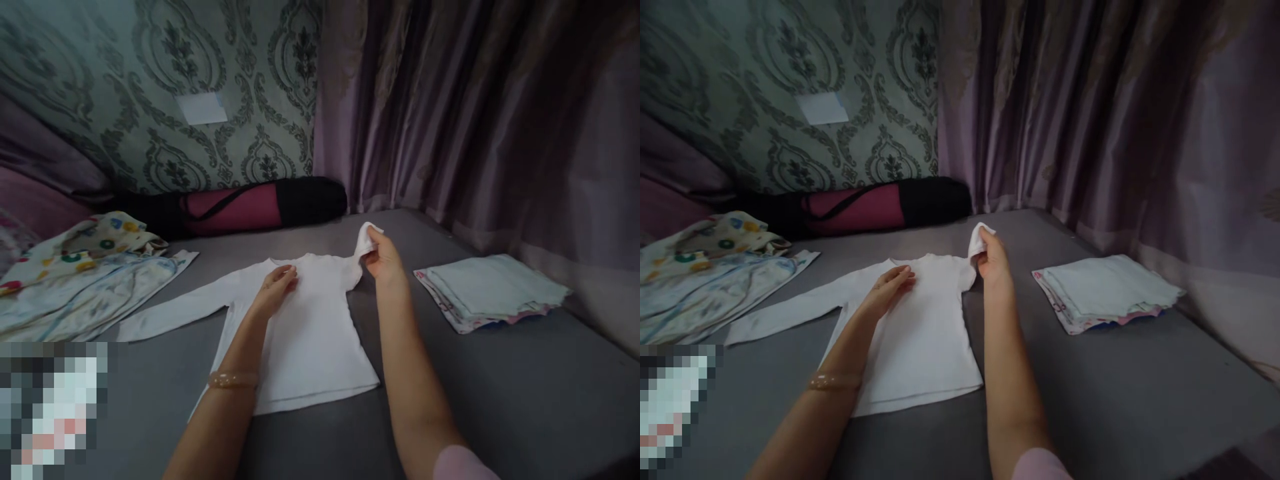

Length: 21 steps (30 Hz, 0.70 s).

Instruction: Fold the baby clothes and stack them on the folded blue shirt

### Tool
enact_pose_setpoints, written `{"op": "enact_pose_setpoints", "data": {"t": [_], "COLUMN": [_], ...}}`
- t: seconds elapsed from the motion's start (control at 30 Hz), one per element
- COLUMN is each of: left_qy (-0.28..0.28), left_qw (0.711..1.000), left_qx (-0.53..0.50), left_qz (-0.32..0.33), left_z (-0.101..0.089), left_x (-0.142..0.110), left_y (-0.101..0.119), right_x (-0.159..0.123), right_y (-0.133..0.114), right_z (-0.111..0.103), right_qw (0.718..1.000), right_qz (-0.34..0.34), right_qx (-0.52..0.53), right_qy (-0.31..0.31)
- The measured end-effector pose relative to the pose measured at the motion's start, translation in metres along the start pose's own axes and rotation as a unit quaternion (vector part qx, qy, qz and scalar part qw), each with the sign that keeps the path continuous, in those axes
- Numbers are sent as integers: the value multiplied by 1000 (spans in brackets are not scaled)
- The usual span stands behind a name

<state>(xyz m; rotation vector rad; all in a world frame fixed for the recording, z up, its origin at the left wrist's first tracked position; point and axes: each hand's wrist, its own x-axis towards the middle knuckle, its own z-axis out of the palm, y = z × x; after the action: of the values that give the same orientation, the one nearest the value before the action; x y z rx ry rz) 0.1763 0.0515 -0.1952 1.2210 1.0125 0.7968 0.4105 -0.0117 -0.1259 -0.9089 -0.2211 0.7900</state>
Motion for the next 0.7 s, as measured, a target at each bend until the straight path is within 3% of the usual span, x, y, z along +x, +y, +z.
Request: {"op": "enact_pose_setpoints", "data": {"t": [0.13,0.2,0.3,0.37,0.43,0.53,0.6,0.7], "left_qy": [6,-5,-14,-19,-21,7,50,121], "left_qw": [987,976,962,959,959,964,969,973], "left_qx": [-146,-197,-241,-250,-250,-237,-216,-179], "left_qz": [-64,-95,-131,-136,-132,-122,-106,-78], "left_z": [-12,-14,-17,-21,-25,-26,-24,-21], "left_x": [3,6,9,10,11,13,15,16], "left_y": [1,3,6,7,7,5,2,-4], "right_x": [-25,-42,-62,-65,-59,-37,-23,-9], "right_y": [29,48,70,73,67,48,37,29], "right_z": [29,41,51,49,43,29,17,3], "right_qw": [991,971,908,879,885,926,949,959], "right_qz": [-10,-9,53,90,97,83,66,58], "right_qx": [-131,-207,-278,-305,-310,-288,-275,-274], "right_qy": [-25,-116,-309,-356,-332,-231,-139,-36]}}
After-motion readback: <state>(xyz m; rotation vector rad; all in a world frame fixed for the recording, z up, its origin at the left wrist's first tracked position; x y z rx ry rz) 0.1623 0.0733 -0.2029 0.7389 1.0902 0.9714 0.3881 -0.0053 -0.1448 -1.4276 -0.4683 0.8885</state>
